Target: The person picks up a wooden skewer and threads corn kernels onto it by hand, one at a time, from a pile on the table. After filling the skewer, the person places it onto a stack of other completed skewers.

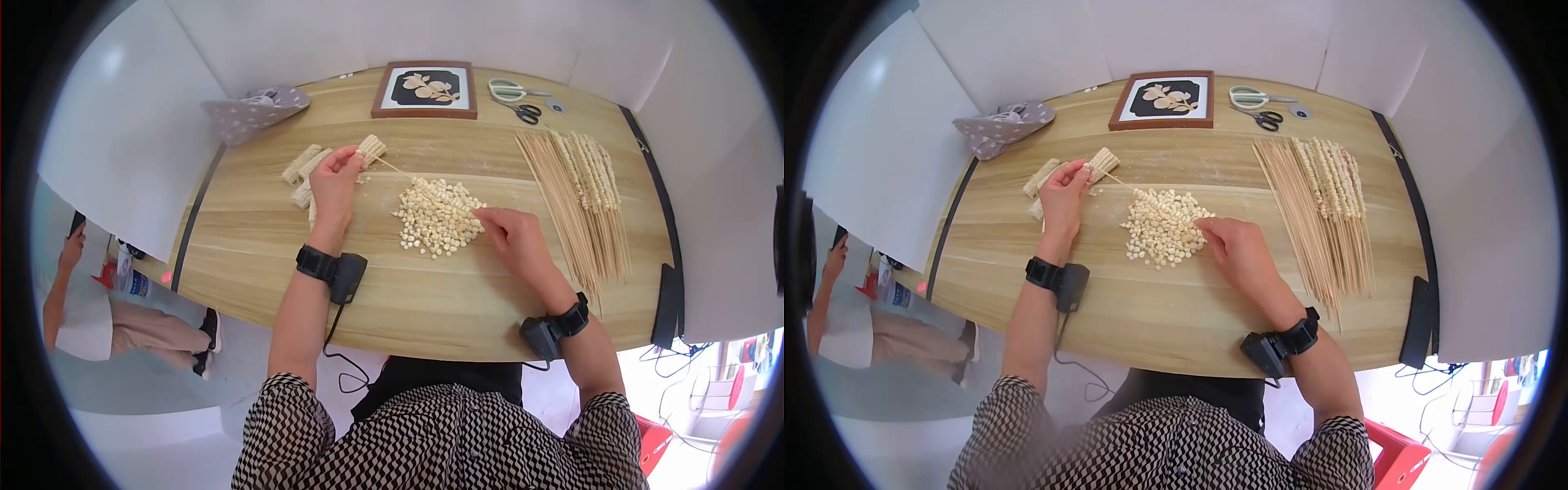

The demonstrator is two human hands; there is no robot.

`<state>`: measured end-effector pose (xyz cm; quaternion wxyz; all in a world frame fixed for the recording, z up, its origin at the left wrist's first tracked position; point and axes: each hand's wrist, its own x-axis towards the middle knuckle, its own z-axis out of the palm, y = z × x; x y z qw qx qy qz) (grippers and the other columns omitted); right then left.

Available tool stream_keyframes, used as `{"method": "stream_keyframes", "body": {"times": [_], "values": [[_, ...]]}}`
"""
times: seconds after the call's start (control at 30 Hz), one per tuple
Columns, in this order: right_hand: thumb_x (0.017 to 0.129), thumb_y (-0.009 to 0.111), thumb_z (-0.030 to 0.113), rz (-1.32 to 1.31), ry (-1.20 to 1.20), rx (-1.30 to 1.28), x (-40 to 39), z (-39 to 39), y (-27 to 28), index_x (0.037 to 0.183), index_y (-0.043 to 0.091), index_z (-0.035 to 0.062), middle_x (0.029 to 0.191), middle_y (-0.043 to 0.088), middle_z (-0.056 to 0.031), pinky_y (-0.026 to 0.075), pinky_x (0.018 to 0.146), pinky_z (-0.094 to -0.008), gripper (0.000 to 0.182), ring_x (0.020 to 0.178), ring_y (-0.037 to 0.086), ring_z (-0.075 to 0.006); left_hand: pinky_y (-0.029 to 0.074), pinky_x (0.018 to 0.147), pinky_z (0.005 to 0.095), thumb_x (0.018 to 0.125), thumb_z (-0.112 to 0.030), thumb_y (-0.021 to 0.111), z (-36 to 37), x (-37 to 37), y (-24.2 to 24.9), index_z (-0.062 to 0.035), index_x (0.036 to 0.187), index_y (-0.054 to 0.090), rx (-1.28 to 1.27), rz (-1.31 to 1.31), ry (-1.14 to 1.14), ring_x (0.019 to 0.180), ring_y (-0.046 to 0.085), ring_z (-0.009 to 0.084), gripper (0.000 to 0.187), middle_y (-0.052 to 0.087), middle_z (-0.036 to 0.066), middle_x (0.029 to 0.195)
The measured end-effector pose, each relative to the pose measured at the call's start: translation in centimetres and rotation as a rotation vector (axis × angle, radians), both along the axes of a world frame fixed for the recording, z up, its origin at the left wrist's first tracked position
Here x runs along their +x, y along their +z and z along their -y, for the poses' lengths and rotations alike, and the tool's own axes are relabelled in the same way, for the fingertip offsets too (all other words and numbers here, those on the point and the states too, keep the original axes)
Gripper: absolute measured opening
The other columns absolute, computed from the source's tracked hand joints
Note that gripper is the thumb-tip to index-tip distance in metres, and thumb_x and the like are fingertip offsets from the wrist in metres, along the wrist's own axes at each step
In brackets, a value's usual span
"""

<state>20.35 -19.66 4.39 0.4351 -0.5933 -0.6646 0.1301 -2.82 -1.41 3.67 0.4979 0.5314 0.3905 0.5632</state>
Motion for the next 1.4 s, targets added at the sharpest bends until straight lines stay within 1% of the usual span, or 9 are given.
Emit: {"method": "stream_keyframes", "body": {"times": [0.27, 0.33, 0.43, 0.73, 1.07, 1.13, 1.17, 1.23, 1.4], "values": [[0.083, 0.059, 0.002, 0.005, 0.007, 0.013, -0.2, 0.1, 0.0, 0.097, 0.066, 0.0019, 0.078, 0.064, -0.0184, 0.048, 0.064, -0.0395, 0.016, 0.071, 0.061, -0.0345, 0.046, 0.067, 0.0186, 0.084, -0.003, 0.066, 0.2, 0.1, 0.0, 0.0014, 0.102, 0.065, 0.024, 0.015, 0.016, 0.077, 0.060, 0.0073, 0.018, 0.066, 0.004, 0.087], [0.083, 0.059, 0.002, 0.006, 0.007, 0.012, -0.2, 0.1, 0.0, 0.097, 0.066, 0.0019, 0.077, 0.063, -0.0183, 0.048, 0.064, -0.0396, 0.016, 0.071, 0.061, -0.0346, 0.049, 0.070, 0.0201, 0.081, 0.001, 0.065, 0.1, 0.1, -0.1, 0.0051, 0.101, 0.064, 0.033, 0.020, 0.002, 0.075, 0.062, 0.0097, 0.020, 0.067, 0.008, 0.088], [0.082, 0.060, 0.002, 0.024, 0.006, 0.038, -0.2, 0.1, -0.2, 0.096, 0.066, 0.0019, 0.076, 0.063, -0.0182, 0.048, 0.064, -0.0403, 0.015, 0.070, 0.061, -0.0350, 0.049, 0.069, 0.0198, 0.081, 0.001, 0.065, 0.3, 0.3, -0.2, 0.0055, 0.101, 0.064, 0.042, -0.016, 0.020, 0.074, 0.063, 0.0096, 0.020, 0.067, 0.007, 0.087], [0.082, 0.060, 0.002, 0.022, -0.004, 0.012, -0.4, 0.3, 0.2, 0.096, 0.066, 0.0014, 0.077, 0.063, -0.0187, 0.048, 0.064, -0.0413, 0.015, 0.071, 0.061, -0.0359, 0.049, 0.068, 0.0202, 0.082, 0.001, 0.065, 0.4, 0.6, -0.3, 0.0060, 0.098, 0.064, 0.076, -0.017, 0.082, 0.072, 0.063, 0.0105, 0.017, 0.067, 0.008, 0.084], [0.082, 0.058, 0.001, 0.028, -0.002, 0.013, -0.4, 0.4, 0.0, 0.096, 0.065, 0.0012, 0.078, 0.063, -0.0189, 0.048, 0.065, -0.0417, 0.016, 0.072, 0.061, -0.0363, 0.050, 0.068, 0.0206, 0.082, 0.000, 0.066, 0.3, 0.6, -0.6, 0.0060, 0.096, 0.064, 0.134, -0.055, 0.119, 0.073, 0.063, 0.0103, 0.016, 0.067, 0.008, 0.084], [0.082, 0.058, 0.001, 0.030, -0.005, 0.013, -0.4, 0.4, 0.0, 0.096, 0.065, 0.0012, 0.079, 0.063, -0.0189, 0.048, 0.065, -0.0418, 0.016, 0.072, 0.061, -0.0362, 0.050, 0.069, 0.0192, 0.082, -0.001, 0.067, 0.7, 0.7, -0.4, 0.0048, 0.096, 0.066, 0.200, -0.190, 0.185, 0.074, 0.062, 0.0079, 0.015, 0.067, 0.005, 0.085], [0.082, 0.058, 0.001, 0.036, -0.003, 0.022, -0.4, 0.4, -0.1, 0.096, 0.065, 0.0012, 0.078, 0.063, -0.0189, 0.048, 0.065, -0.0418, 0.016, 0.072, 0.061, -0.0363, 0.050, 0.069, 0.0192, 0.082, -0.001, 0.067, 1.0, 0.8, -0.3, 0.0048, 0.096, 0.066, 0.201, -0.191, 0.183, 0.074, 0.062, 0.0079, 0.015, 0.067, 0.005, 0.085], [0.082, 0.058, 0.002, 0.040, -0.004, 0.031, -0.5, 0.4, -0.2, 0.096, 0.065, 0.0012, 0.078, 0.063, -0.0189, 0.048, 0.065, -0.0419, 0.016, 0.072, 0.061, -0.0363, 0.050, 0.068, 0.0191, 0.082, -0.001, 0.068, 1.3, 0.9, 0.0, 0.0052, 0.095, 0.066, 0.246, -0.273, 0.246, 0.074, 0.061, 0.0070, 0.015, 0.067, 0.005, 0.084], [0.083, 0.057, 0.002, 0.029, 0.000, 0.035, -0.7, 0.6, 0.0, 0.097, 0.065, 0.0008, 0.077, 0.063, -0.0194, 0.048, 0.064, -0.0420, 0.016, 0.072, 0.061, -0.0366, 0.049, 0.067, 0.0185, 0.083, -0.001, 0.066, 1.5, 1.1, -0.4, 0.0056, 0.096, 0.066, 0.281, -0.262, 0.229, 0.074, 0.062, 0.0067, 0.015, 0.068, 0.005, 0.084]]}}
